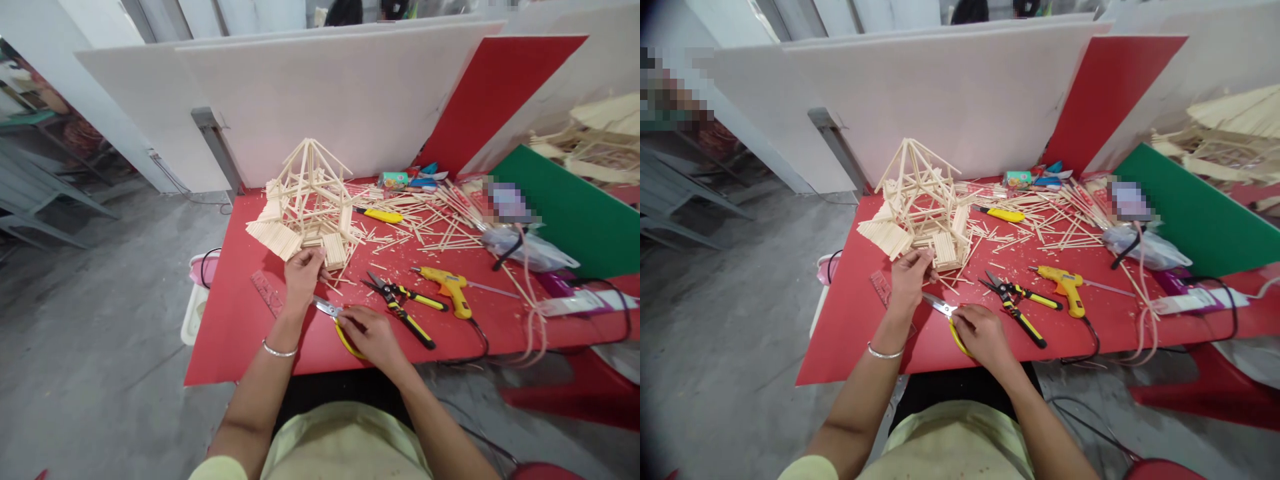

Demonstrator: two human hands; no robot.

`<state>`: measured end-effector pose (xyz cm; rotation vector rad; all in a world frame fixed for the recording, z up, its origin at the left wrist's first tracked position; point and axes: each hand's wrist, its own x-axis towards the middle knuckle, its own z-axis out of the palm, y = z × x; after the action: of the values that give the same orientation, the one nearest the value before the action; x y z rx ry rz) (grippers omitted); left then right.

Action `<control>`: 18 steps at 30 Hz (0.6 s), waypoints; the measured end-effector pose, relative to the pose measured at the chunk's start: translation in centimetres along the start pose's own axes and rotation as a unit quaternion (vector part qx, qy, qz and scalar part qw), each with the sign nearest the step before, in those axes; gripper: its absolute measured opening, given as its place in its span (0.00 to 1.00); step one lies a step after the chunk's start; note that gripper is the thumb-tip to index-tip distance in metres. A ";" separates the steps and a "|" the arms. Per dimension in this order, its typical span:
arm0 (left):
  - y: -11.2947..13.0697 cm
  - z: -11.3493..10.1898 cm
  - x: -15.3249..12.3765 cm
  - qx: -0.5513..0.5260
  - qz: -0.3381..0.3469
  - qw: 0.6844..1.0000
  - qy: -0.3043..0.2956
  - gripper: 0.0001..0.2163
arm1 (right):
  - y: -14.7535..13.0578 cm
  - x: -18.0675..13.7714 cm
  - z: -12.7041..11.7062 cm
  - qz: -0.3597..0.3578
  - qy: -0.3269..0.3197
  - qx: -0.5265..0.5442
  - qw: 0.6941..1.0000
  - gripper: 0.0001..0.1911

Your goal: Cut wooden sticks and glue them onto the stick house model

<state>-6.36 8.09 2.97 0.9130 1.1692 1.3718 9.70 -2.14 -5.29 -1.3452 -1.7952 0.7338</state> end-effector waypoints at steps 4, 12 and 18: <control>-0.9 -1.4 -1.9 0.013 0.012 1.000 0.026 0.14 | 1.4 -0.6 -2.4 0.002 0.007 -0.058 0.998 0.12; -4.7 -1.2 -4.6 -0.049 -0.068 0.992 -0.098 0.14 | 8.0 -1.0 -12.9 0.221 0.190 -0.373 0.881 0.21; -3.9 -0.9 -4.9 -0.097 -0.087 0.985 -0.108 0.16 | 11.8 0.5 -17.4 0.385 0.129 -0.409 0.817 0.31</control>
<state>-5.64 2.88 -0.59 0.7793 0.9102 1.1892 30.38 1.66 -5.26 -2.6829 -1.3193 0.0773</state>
